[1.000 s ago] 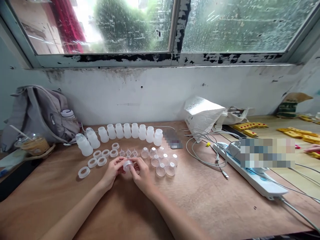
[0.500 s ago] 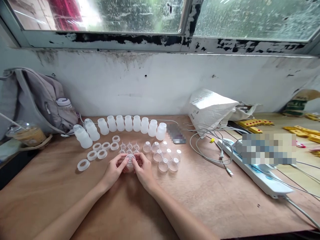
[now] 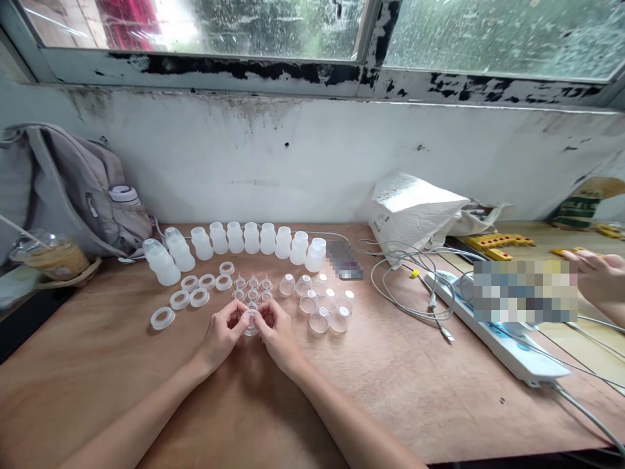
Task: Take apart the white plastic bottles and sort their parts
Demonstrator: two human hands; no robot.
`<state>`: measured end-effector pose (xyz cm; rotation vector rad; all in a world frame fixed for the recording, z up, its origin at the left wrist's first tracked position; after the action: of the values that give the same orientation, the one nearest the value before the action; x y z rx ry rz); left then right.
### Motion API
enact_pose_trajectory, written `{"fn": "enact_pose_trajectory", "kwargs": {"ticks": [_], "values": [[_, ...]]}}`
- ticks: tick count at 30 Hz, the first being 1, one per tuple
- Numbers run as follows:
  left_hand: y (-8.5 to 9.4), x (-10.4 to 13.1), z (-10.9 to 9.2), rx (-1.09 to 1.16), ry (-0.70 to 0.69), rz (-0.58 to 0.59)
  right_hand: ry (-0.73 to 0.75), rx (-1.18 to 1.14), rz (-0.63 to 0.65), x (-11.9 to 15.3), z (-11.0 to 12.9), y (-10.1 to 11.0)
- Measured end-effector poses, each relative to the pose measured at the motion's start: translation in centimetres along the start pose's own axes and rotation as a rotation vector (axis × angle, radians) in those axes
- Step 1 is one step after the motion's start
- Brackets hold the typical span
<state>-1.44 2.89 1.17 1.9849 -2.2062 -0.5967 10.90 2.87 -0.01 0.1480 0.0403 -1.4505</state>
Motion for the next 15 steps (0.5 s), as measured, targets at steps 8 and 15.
{"fn": "enact_pose_trajectory", "kwargs": {"ticks": [8, 15], "values": [[0.11, 0.04, -0.19, 0.014, -0.01, -0.023, 0.023, 0.045, -0.037, 0.08, -0.09, -0.18], [-0.41, 0.18, -0.41, 0.146, 0.021, 0.039, 0.029, 0.022, -0.128, -0.37, -0.07, 0.59]]}}
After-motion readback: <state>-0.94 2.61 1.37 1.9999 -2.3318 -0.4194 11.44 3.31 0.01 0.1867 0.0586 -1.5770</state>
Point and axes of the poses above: each hand's wrist, its own x-axis away from the middle knuckle, its own y-axis out of the back of the hand, z = x × y, the point moved 4 cm from there along -x, towards the middle knuckle, and after that the axes turned 1 degree about x, right-handed, at the moved point
